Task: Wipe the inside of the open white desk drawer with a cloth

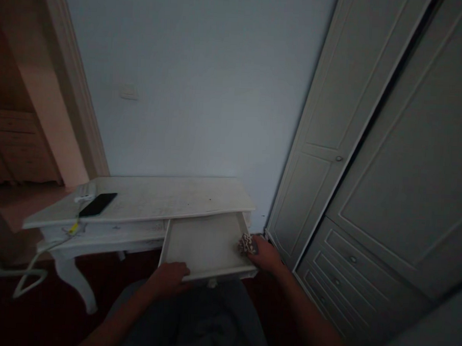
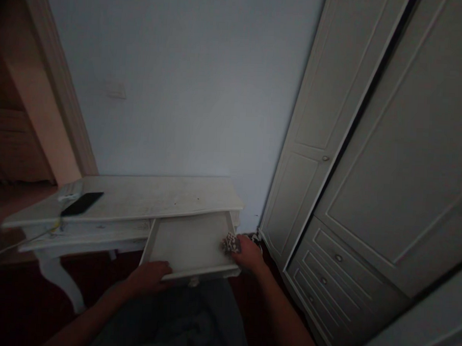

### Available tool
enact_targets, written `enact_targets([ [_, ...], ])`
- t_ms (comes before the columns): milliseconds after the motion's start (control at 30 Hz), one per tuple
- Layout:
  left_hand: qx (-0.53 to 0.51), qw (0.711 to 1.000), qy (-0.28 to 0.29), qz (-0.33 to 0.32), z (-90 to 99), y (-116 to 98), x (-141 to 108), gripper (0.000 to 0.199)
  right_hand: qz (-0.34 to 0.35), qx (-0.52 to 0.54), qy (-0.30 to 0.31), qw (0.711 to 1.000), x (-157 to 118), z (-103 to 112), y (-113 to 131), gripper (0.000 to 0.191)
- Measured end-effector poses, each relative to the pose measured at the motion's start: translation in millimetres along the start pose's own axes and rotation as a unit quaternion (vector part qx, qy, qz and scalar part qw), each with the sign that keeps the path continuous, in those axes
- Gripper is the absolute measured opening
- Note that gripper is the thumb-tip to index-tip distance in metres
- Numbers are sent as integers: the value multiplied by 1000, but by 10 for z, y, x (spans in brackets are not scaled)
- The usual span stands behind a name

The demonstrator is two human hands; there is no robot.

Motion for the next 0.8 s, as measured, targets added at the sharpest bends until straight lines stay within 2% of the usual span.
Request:
enact_targets([
  [133, -3, 1000, 1, 2, 7, -12, -13, 50, -11, -18, -19, 1000, 424, 55, -60, 56],
  [300, -2, 1000, 2, 3, 50, -33, -44, 49, -61, -33, -80, 994, 1072, 71, -87, 49],
  [400, 0, 1000, 3, 6, 84, -51, -63, 51, -83, -33, -109, 990, 1219, 59, -97, 46],
  [500, -4, 1000, 0, 9, 104, -57, -74, 53, -75, -22, -107, 991, 1053, 32, -129, 47],
  [700, -14, 1000, -12, 1, 103, -53, -82, 50, -34, 0, -58, 998, 259, -40, -150, 55],
  [800, -15, 1000, -11, -4, 87, -52, -76, 50, -34, -13, -56, 998, 207, -52, -91, 50],
])
Point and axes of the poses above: each hand's wrist, its own x-axis towards the middle knuckle, its own z-axis out of the back of the hand, y = z × x, the point moved 1 cm from there along x, towards the middle knuckle, and after that the axes turned 15 degrees about z, right-handed, at the moved point
